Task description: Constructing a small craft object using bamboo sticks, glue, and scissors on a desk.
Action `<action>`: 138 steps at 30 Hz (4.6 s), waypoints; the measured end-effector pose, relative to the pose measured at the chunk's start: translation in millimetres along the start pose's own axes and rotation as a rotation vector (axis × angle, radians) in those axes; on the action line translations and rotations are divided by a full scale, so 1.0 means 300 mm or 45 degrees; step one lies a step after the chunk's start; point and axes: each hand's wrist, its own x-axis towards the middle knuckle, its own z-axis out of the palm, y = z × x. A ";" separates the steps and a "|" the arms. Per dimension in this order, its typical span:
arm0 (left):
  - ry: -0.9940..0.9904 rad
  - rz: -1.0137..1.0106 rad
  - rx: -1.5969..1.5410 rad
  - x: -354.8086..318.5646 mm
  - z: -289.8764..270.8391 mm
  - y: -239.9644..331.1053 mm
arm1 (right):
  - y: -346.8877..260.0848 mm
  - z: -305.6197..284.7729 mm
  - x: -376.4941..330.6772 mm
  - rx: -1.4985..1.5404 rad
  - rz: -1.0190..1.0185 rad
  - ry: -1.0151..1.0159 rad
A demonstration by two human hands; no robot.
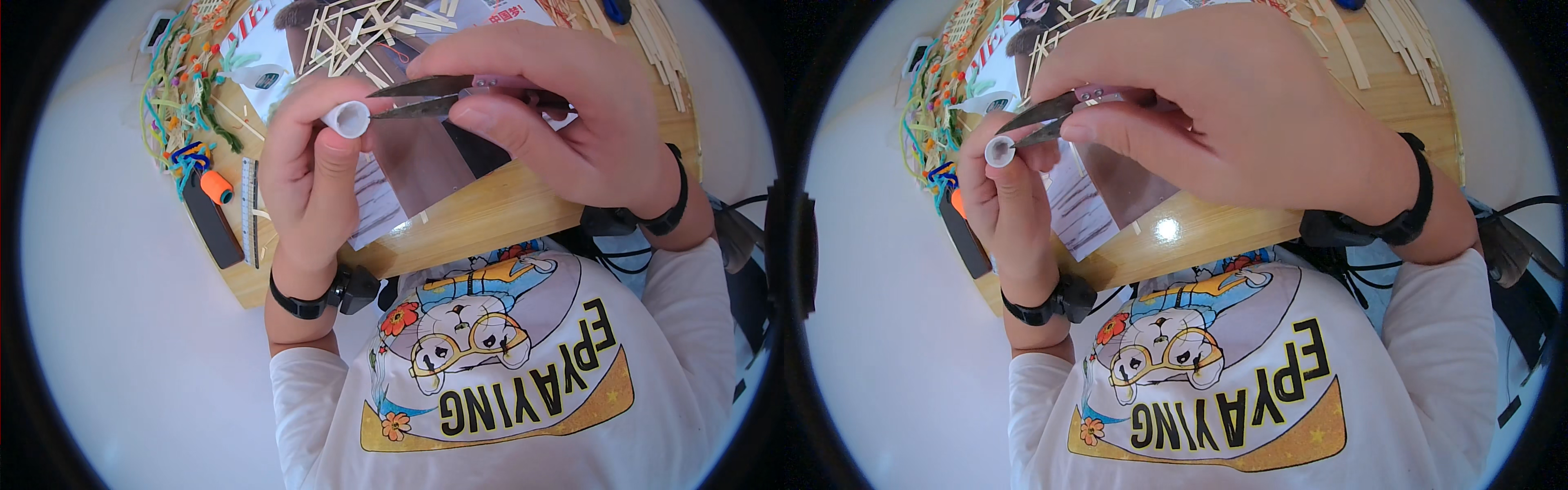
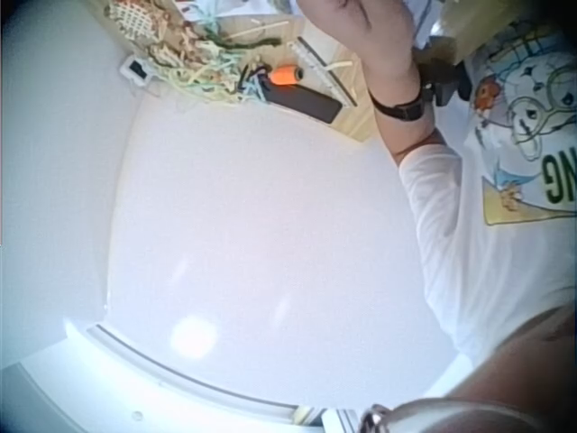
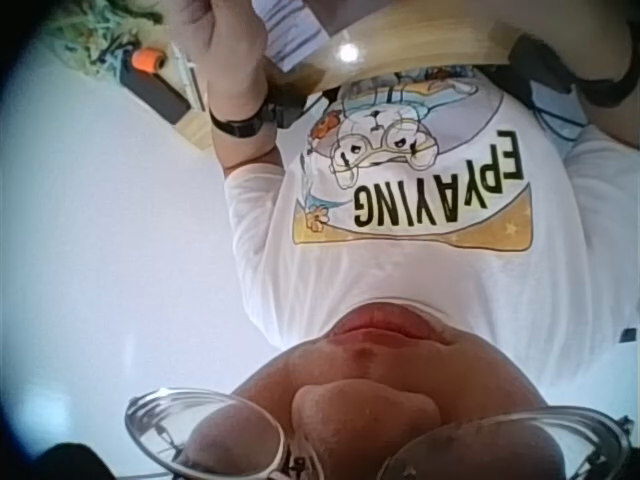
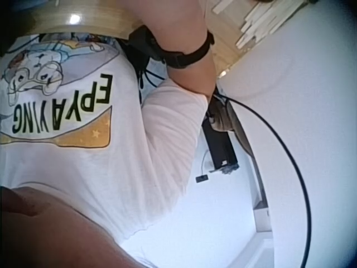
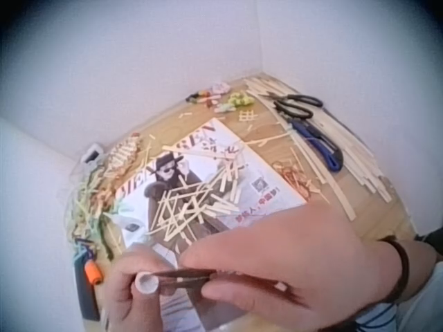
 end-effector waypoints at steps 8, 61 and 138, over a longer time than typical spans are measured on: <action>0.213 0.205 0.639 -0.003 0.022 0.015 | -0.023 -0.007 0.004 0.099 0.091 -0.077; 0.132 0.348 0.904 0.018 0.014 0.031 | 0.018 0.019 -0.006 0.506 0.283 -0.087; 0.286 0.029 -0.219 -0.042 0.090 -0.029 | 0.041 0.091 -0.091 0.840 0.431 -0.029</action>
